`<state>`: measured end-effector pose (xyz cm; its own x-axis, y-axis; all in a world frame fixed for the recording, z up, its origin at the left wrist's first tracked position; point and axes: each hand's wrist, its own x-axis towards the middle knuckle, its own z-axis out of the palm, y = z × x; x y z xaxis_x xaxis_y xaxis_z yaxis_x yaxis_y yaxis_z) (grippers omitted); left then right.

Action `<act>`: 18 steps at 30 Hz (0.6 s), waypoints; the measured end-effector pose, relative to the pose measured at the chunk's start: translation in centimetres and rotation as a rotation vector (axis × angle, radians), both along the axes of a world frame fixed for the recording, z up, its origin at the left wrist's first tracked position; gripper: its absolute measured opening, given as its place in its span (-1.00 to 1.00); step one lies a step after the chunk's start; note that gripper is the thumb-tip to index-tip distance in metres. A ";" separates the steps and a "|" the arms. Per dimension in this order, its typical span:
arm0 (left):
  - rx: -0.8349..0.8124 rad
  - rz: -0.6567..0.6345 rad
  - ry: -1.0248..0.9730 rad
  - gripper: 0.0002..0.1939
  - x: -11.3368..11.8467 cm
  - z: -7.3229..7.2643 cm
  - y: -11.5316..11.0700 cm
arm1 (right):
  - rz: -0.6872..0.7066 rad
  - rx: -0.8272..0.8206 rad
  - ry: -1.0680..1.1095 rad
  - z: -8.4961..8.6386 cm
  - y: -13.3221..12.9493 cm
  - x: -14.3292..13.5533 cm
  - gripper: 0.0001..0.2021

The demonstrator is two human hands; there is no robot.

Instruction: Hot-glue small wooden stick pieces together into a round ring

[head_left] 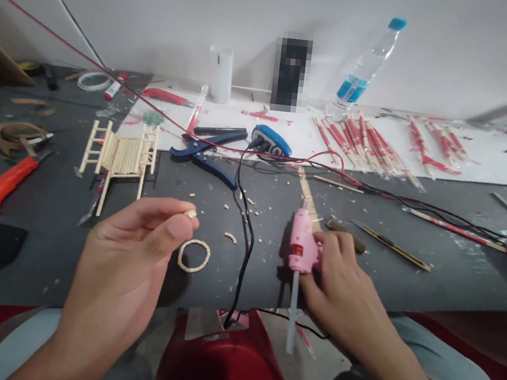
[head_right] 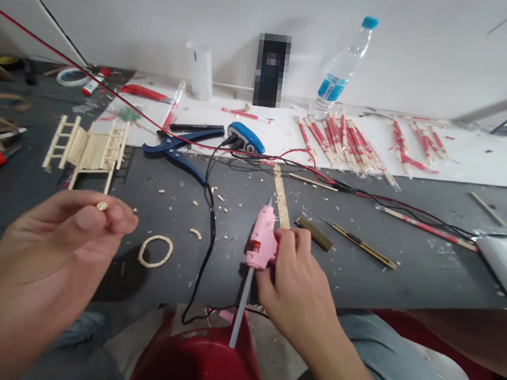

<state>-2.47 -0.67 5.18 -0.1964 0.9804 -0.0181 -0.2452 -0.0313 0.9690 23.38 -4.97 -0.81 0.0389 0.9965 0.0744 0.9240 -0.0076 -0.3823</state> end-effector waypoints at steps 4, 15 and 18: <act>-0.039 -0.019 -0.062 -0.84 -0.3 0.4 -0.1 | 0.113 0.016 -0.235 -0.4 -0.3 -0.2 -0.69; -0.120 -0.017 -0.112 -0.81 -0.5 0.1 0.0 | 0.537 0.094 -0.270 3.2 5.8 -7.7 -0.80; -0.147 -0.042 -0.119 -0.82 -0.6 -0.1 -0.2 | 0.553 0.084 -0.269 2.1 6.4 -8.6 -0.74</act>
